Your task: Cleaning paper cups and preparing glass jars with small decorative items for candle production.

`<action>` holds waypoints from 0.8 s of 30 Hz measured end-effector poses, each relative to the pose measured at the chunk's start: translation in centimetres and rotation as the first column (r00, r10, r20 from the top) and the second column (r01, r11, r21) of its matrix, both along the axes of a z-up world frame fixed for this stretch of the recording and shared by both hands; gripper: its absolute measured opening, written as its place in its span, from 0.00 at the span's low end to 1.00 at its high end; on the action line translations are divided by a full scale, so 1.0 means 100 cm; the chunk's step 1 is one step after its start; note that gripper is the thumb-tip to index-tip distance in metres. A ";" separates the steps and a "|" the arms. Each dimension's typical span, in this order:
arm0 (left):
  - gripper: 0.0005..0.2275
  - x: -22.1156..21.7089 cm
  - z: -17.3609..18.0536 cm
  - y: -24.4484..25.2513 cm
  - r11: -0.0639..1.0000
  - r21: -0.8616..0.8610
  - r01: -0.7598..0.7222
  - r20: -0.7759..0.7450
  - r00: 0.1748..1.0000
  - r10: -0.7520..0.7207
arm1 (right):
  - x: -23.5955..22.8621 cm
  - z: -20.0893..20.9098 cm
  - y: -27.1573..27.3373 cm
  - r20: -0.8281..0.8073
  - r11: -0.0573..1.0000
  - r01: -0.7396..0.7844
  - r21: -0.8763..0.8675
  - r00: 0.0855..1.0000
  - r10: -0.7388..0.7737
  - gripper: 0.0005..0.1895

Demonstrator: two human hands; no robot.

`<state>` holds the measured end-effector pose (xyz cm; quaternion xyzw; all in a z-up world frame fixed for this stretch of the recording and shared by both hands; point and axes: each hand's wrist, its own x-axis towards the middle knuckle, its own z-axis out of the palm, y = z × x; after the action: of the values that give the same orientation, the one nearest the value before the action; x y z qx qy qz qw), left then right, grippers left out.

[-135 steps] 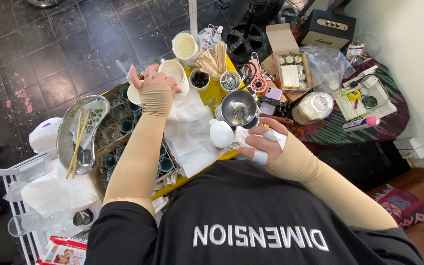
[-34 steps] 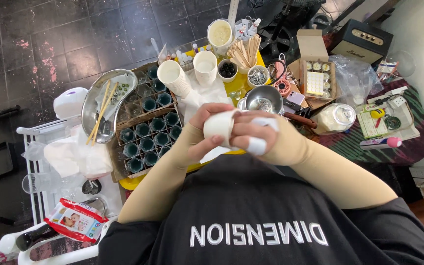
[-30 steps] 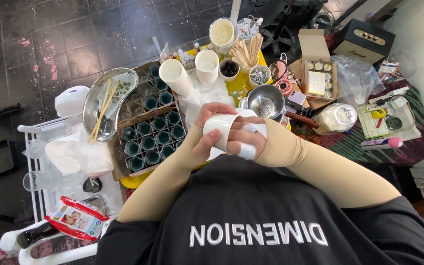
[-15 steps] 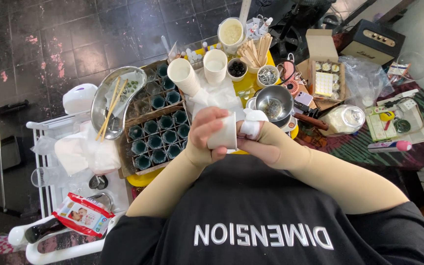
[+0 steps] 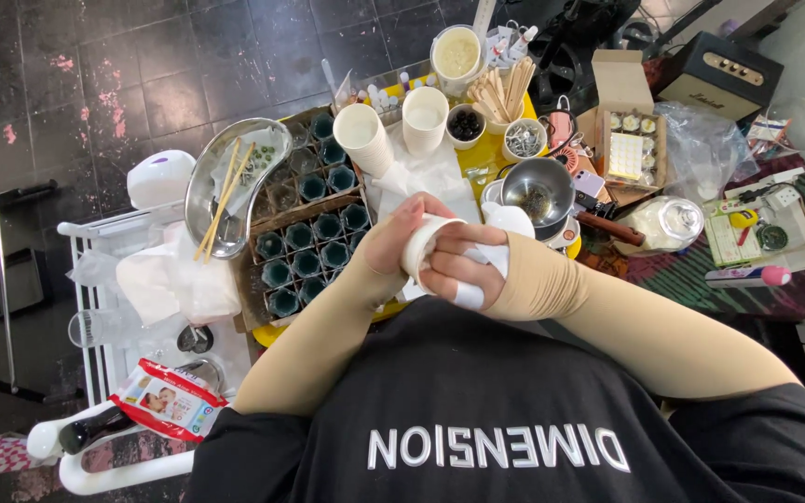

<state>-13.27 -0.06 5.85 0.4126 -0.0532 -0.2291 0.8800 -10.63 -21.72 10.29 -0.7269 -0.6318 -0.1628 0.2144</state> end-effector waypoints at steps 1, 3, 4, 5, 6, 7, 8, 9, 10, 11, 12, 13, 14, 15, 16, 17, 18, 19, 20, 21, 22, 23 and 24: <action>0.19 -0.005 0.002 0.000 1.000 0.000 0.000 -0.003 1.000 0.000 | -0.004 0.004 0.004 -0.003 1.000 0.000 0.000 1.000 0.000 0.18; 0.20 -0.014 0.008 0.000 0.940 0.226 -0.254 0.295 0.938 0.183 | -0.013 0.012 0.012 -0.305 0.991 0.133 0.018 0.944 -0.121 0.20; 0.20 -0.015 0.010 0.003 0.940 0.228 -0.254 0.296 0.938 0.181 | -0.016 0.015 0.015 -0.305 0.991 0.134 0.020 0.945 -0.122 0.20; 0.20 -0.016 0.012 0.006 0.828 0.313 -0.466 0.573 0.788 0.227 | -0.019 0.018 0.019 -0.587 0.989 0.142 0.044 0.805 -0.089 0.20; 0.21 -0.017 0.014 0.010 0.675 0.313 -0.668 0.801 0.568 0.191 | -0.022 0.020 0.023 -0.810 0.986 0.155 0.065 0.585 -0.039 0.20; 0.21 -0.017 0.012 0.013 0.676 0.313 -0.667 0.801 0.568 0.190 | -0.024 0.024 0.026 -0.810 0.986 0.157 0.065 0.585 -0.040 0.20; 0.20 -0.017 0.009 0.017 0.606 0.231 -0.761 0.911 0.388 0.141 | -0.026 0.026 0.029 -0.900 0.986 0.103 0.129 0.431 0.073 0.19; 0.21 -0.018 0.006 0.022 0.542 0.129 -0.831 0.977 0.199 0.072 | -0.029 0.029 0.033 -0.951 0.977 0.063 0.202 0.252 0.180 0.19; 0.21 -0.022 0.006 0.022 0.544 0.132 -0.829 0.977 0.203 0.072 | -0.032 0.029 0.037 -0.952 0.977 0.066 0.201 0.249 0.179 0.19; 0.20 -0.025 0.006 0.022 0.541 0.119 -0.832 0.971 0.210 0.110 | -0.034 0.029 0.041 -0.928 0.976 0.064 0.207 0.327 0.175 0.20; 0.19 -0.027 0.006 0.021 0.538 0.107 -0.836 0.965 0.218 0.147 | -0.037 0.029 0.045 -0.899 0.975 0.062 0.213 0.403 0.171 0.22; 0.19 -0.034 0.002 0.022 0.538 0.109 -0.836 0.965 0.220 0.145 | -0.040 0.023 0.049 -0.899 0.975 0.062 0.214 0.402 0.172 0.22; 0.19 -0.041 -0.001 0.023 0.603 0.180 -0.777 0.882 0.399 0.251 | -0.043 0.018 0.052 -0.821 0.978 0.082 0.190 0.560 0.112 0.23; 0.19 -0.047 -0.004 0.023 0.675 0.229 -0.702 0.757 0.564 0.330 | -0.045 0.013 0.055 -0.712 0.980 0.108 0.170 0.701 0.046 0.24; 0.19 -0.045 -0.009 0.029 0.676 0.229 -0.700 0.758 0.564 0.327 | -0.042 0.000 0.055 -0.710 0.979 0.110 0.172 0.702 0.045 0.24; 0.19 -0.046 -0.015 0.033 0.822 0.218 -0.526 0.449 0.802 0.394 | -0.041 -0.014 0.055 -0.542 0.983 0.079 0.163 0.840 0.022 0.23; 0.20 -0.046 -0.021 0.037 0.930 0.118 -0.349 0.079 0.936 0.342 | -0.040 -0.028 0.054 -0.347 0.988 0.050 0.147 0.938 0.004 0.22; 0.20 -0.046 -0.027 0.041 0.933 0.115 -0.340 0.077 0.940 0.333 | -0.041 -0.034 0.054 -0.348 0.988 0.060 0.143 0.937 -0.006 0.22; 0.20 -0.045 -0.033 0.045 0.981 0.032 -0.189 -0.181 0.965 0.192 | -0.042 -0.040 0.053 -0.225 0.993 0.015 0.117 0.974 0.012 0.21; 0.21 -0.044 -0.039 0.049 0.994 -0.088 -0.059 -0.409 0.912 0.018 | -0.041 -0.045 0.052 -0.096 0.996 -0.031 0.084 0.995 0.039 0.20; 0.21 -0.046 -0.051 0.050 0.994 -0.092 -0.054 -0.406 0.914 0.012 | -0.042 -0.048 0.051 -0.093 0.996 -0.026 0.080 0.995 0.034 0.20; 0.24 -0.049 -0.063 0.052 0.997 -0.081 -0.013 -0.359 0.933 -0.017 | -0.043 -0.052 0.051 -0.146 0.995 -0.043 0.090 0.988 0.056 0.18; 0.26 -0.052 -0.075 0.055 0.997 -0.068 0.028 -0.311 0.949 -0.048 | -0.044 -0.055 0.051 -0.198 0.993 -0.059 0.102 0.977 0.078 0.17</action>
<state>-18.44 5.42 -1.64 0.3424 0.0717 -0.3066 0.8852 -15.07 -16.64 4.75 -0.7062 -0.6232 -0.1107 0.3171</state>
